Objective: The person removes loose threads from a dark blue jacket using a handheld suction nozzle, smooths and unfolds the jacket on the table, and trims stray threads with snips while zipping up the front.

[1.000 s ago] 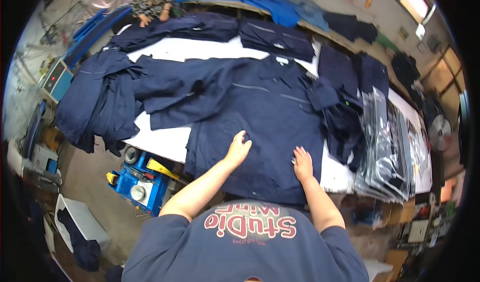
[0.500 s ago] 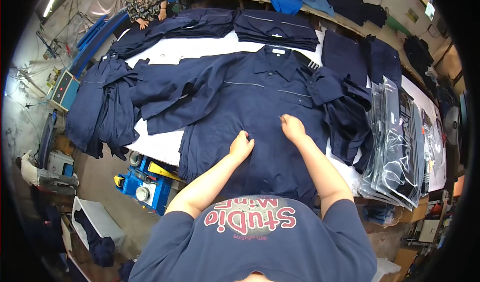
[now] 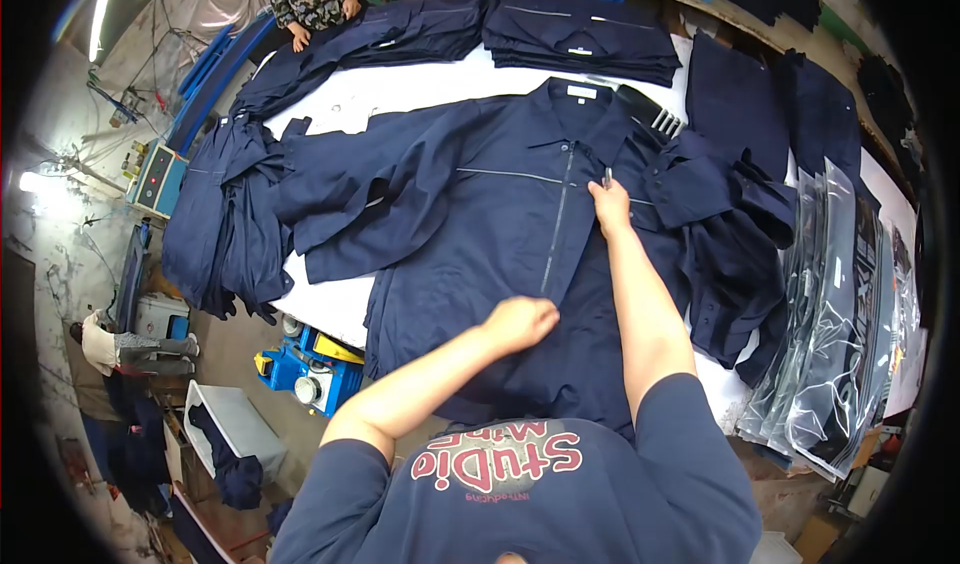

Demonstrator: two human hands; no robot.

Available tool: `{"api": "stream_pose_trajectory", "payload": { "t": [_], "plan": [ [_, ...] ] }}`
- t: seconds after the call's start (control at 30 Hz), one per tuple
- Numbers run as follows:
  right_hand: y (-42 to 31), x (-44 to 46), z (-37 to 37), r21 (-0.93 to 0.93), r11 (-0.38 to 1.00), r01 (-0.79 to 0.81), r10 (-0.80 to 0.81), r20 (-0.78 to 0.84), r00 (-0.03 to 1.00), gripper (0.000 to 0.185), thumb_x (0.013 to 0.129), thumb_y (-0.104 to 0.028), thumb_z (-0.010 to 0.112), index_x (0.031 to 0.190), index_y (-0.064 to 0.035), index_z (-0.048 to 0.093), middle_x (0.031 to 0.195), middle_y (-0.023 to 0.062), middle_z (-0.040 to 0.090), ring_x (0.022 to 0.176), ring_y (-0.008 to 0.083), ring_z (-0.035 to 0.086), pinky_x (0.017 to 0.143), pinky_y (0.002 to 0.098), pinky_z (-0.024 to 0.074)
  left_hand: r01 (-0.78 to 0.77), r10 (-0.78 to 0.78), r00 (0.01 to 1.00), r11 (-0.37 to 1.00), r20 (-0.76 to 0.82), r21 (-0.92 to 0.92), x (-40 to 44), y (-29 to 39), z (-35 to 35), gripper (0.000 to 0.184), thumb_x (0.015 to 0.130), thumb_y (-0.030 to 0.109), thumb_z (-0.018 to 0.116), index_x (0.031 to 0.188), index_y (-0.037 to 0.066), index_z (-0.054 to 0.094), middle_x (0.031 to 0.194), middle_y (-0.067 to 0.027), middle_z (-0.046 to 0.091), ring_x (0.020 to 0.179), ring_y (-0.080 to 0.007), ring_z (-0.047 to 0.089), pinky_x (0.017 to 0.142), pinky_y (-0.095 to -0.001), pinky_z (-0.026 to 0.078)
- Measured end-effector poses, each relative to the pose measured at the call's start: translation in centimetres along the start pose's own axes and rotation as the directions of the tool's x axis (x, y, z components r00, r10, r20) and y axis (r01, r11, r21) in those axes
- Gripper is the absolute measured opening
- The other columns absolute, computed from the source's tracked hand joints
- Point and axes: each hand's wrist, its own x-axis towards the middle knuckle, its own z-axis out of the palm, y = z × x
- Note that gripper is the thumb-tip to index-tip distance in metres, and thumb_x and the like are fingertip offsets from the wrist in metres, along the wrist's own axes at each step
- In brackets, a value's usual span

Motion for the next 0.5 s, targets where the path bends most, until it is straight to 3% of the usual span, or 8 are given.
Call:
{"api": "stream_pose_trajectory", "payload": {
  "t": [0.03,0.13,0.17,0.23,0.27,0.33,0.47,0.5],
  "plan": [
    [1.9,0.2,0.5,0.271,0.957,-0.107,0.108,0.010,0.994,0.045,0.091,-0.023,0.073,0.124,0.0078,0.065,0.105,0.0172,0.076,0.098,0.0301,0.073,0.088,0.0394,0.0544,-0.010,0.000,0.993,0.996,-0.117,-0.085,1.7,-0.9,-1.1,0.022,0.095,0.027,0.062,0.094,0.007,0.072,0.088,-0.0197,0.071,0.084,-0.0400,0.070,0.074,-0.0485,0.055],
    [2.5,-0.2,1.3,0.357,0.933,-0.047,0.080,-0.076,0.994,0.050,0.093,-0.022,0.075,0.131,0.0076,0.062,0.097,0.0073,0.074,0.082,0.0176,0.068,0.073,0.0325,0.0531,-0.003,0.022,0.941,0.998,-0.337,0.057,8.9,-4.8,-3.5,0.016,0.095,0.018,0.060,0.101,0.005,0.067,0.098,-0.0180,0.065,0.094,-0.0392,0.066,0.082,-0.0485,0.054],
    [1.8,-0.5,0.8,0.426,0.892,-0.152,0.164,0.009,0.986,0.045,0.094,-0.022,0.074,0.127,0.0059,0.063,0.091,0.0056,0.071,0.074,0.0152,0.064,0.066,0.0311,0.0497,0.062,-0.031,0.948,0.994,-0.317,0.090,11.3,-4.9,-5.0,0.019,0.094,0.016,0.061,0.108,0.004,0.065,0.104,-0.0175,0.065,0.098,-0.0385,0.065,0.086,-0.0482,0.054],
    [-0.9,-1.5,-1.5,0.533,0.767,-0.357,0.299,0.196,0.934,0.035,0.095,-0.021,0.073,0.119,0.0025,0.066,0.078,0.0021,0.064,0.058,0.0103,0.056,0.052,0.0283,0.0430,0.047,0.024,0.923,0.984,-0.384,0.173,16.4,-5.7,-6.5,0.028,0.095,0.015,0.063,0.120,0.003,0.063,0.114,-0.0166,0.065,0.111,-0.0375,0.064,0.091,-0.0459,0.053],
    [-1.0,-1.6,-2.1,0.577,0.720,-0.386,0.289,0.256,0.923,0.029,0.095,-0.021,0.073,0.113,-0.0005,0.065,0.073,0.0000,0.059,0.054,0.0083,0.050,0.049,0.0270,0.0375,0.031,0.061,0.904,0.978,-0.424,0.207,18.6,-6.0,-7.0,0.035,0.094,0.015,0.065,0.126,0.003,0.060,0.117,-0.0161,0.064,0.112,-0.0373,0.063,0.092,-0.0459,0.053],
    [-0.7,-1.7,-3.0,0.647,0.621,-0.442,0.250,0.371,0.895,0.018,0.095,-0.019,0.073,0.101,-0.0064,0.063,0.065,-0.0041,0.048,0.046,0.0044,0.039,0.042,0.0246,0.0266,0.056,0.052,0.914,0.967,-0.403,0.250,22.7,-6.0,-7.8,0.048,0.091,0.024,0.073,0.131,0.005,0.056,0.120,-0.0169,0.062,0.111,-0.0382,0.065,0.092,-0.0463,0.054],
    [-1.0,-2.1,-3.8,0.690,0.554,-0.466,0.247,0.399,0.883,0.021,0.092,-0.018,0.075,0.092,-0.0143,0.055,0.063,-0.0056,0.046,0.043,0.0063,0.038,0.041,0.0242,0.0268,0.160,-0.085,0.975,0.908,-0.204,0.387,27.7,-4.4,-9.2,0.054,0.087,0.032,0.078,0.130,0.009,0.057,0.121,-0.0174,0.062,0.110,-0.0376,0.066,0.092,-0.0468,0.055],
    [-1.3,-2.2,-3.9,0.688,0.550,-0.473,0.250,0.404,0.880,0.021,0.092,-0.018,0.076,0.091,-0.0145,0.055,0.062,-0.0054,0.046,0.043,0.0068,0.039,0.041,0.0243,0.0269,0.159,-0.089,0.979,0.900,-0.185,0.406,28.8,-4.9,-9.2,0.048,0.085,0.032,0.079,0.123,0.011,0.059,0.119,-0.0166,0.063,0.111,-0.0366,0.067,0.093,-0.0466,0.055]
  ]
}}
